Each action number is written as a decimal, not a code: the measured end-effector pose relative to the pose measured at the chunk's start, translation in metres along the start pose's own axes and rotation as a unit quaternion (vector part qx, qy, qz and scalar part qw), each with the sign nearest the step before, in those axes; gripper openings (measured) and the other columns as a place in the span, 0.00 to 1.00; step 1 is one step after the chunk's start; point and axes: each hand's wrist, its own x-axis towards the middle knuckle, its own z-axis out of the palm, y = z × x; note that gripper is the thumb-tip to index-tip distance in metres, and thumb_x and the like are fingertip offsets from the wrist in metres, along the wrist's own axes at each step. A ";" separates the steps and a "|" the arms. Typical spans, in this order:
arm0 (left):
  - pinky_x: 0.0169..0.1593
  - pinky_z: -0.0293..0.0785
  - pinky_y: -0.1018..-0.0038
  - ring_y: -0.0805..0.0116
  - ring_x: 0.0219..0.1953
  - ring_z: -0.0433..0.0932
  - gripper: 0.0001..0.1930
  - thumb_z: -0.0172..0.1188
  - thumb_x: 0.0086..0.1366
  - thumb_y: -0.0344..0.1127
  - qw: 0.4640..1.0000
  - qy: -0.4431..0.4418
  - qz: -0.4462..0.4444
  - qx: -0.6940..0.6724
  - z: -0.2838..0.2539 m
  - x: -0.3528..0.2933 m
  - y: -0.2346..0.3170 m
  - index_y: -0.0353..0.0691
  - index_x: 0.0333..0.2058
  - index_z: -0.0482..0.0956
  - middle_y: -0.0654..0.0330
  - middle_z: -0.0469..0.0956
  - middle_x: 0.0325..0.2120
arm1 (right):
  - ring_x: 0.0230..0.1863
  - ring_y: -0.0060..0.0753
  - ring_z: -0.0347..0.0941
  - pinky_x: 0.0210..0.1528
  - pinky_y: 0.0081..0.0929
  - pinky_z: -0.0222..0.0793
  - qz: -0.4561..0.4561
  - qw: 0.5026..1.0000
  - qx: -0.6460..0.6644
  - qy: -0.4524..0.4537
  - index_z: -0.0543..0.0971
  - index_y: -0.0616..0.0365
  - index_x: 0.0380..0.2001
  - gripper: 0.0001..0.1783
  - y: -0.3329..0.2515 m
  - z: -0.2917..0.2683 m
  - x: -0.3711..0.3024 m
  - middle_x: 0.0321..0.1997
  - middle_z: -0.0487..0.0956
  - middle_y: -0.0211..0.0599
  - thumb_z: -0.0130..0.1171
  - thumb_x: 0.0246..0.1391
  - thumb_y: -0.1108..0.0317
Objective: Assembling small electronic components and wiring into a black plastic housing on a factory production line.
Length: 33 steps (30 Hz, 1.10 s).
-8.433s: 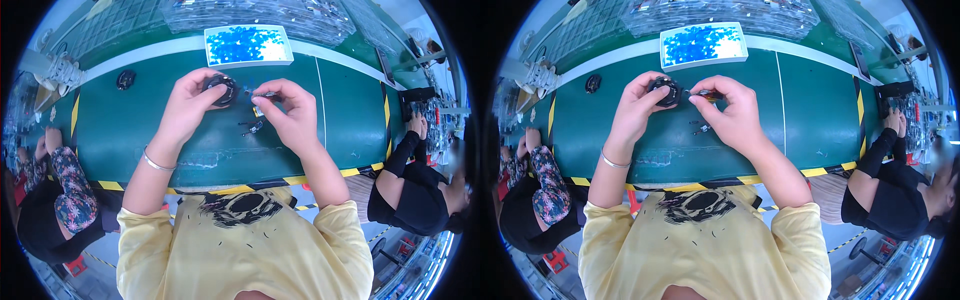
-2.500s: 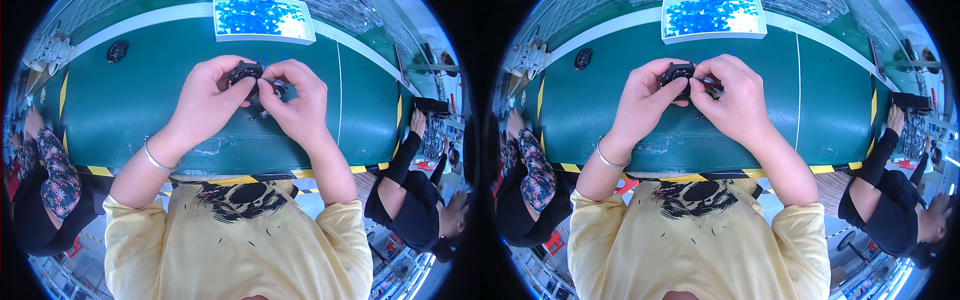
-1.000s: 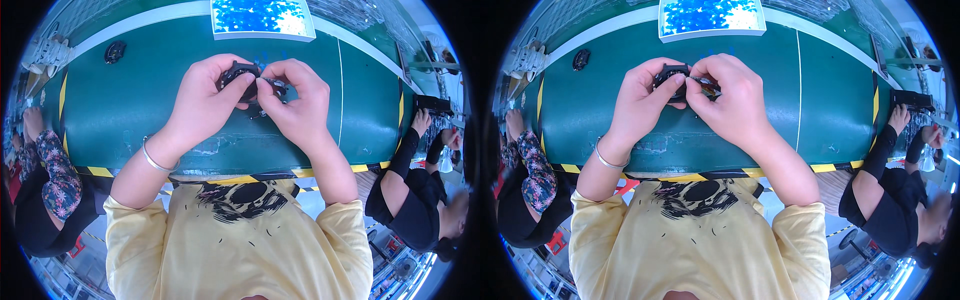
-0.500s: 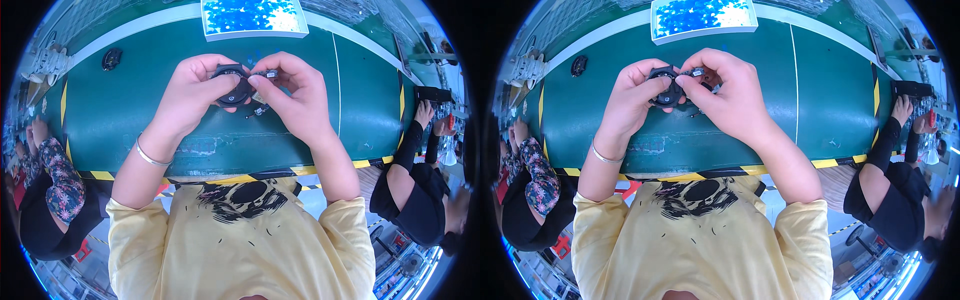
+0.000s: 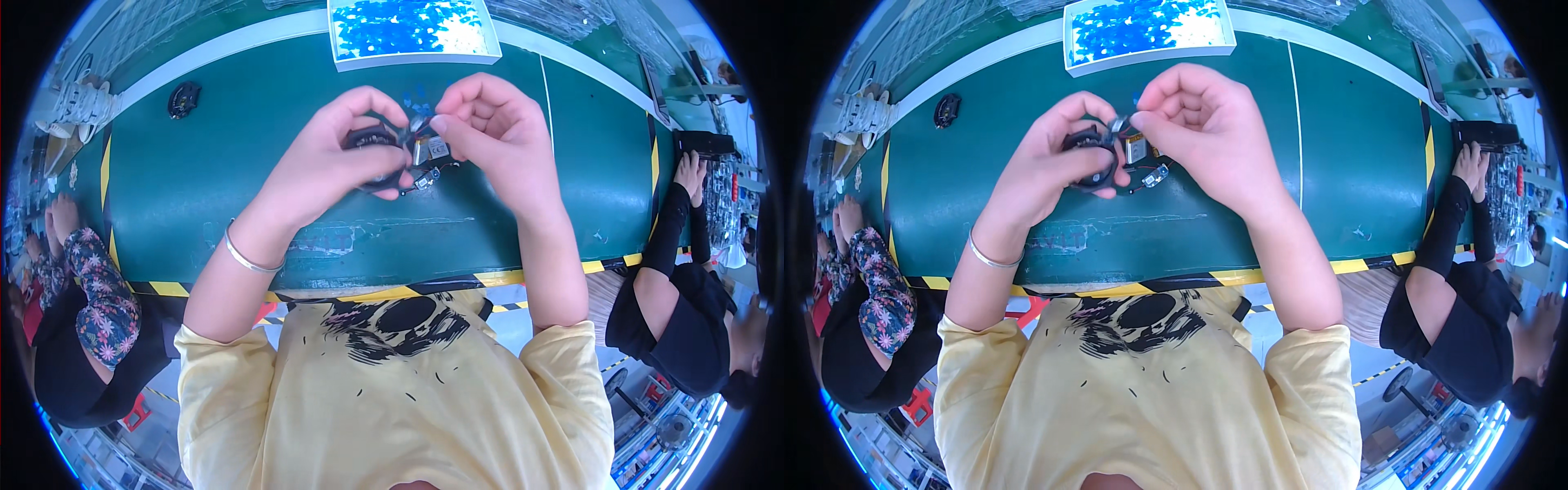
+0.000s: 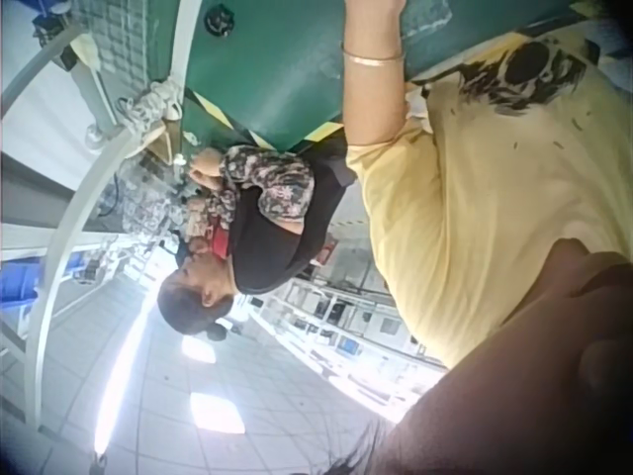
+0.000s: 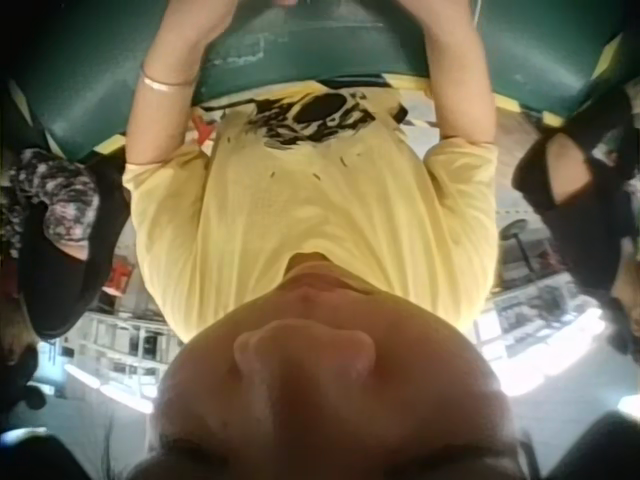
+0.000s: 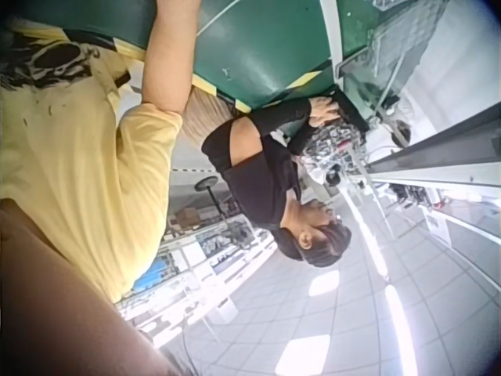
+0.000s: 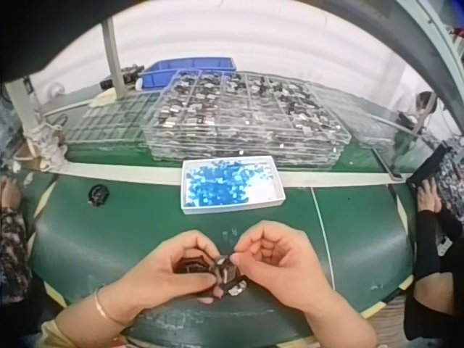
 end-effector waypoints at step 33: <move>0.38 0.77 0.77 0.69 0.31 0.81 0.08 0.62 0.60 0.30 0.986 0.046 -0.015 -0.162 -0.057 0.000 -0.002 0.32 0.36 0.79 0.55 0.80 0.30 | 0.28 0.27 0.75 0.31 0.22 0.73 -0.234 0.933 -0.271 0.021 0.79 0.60 0.28 0.08 0.014 0.059 0.027 0.29 0.77 0.34 0.64 0.40 0.78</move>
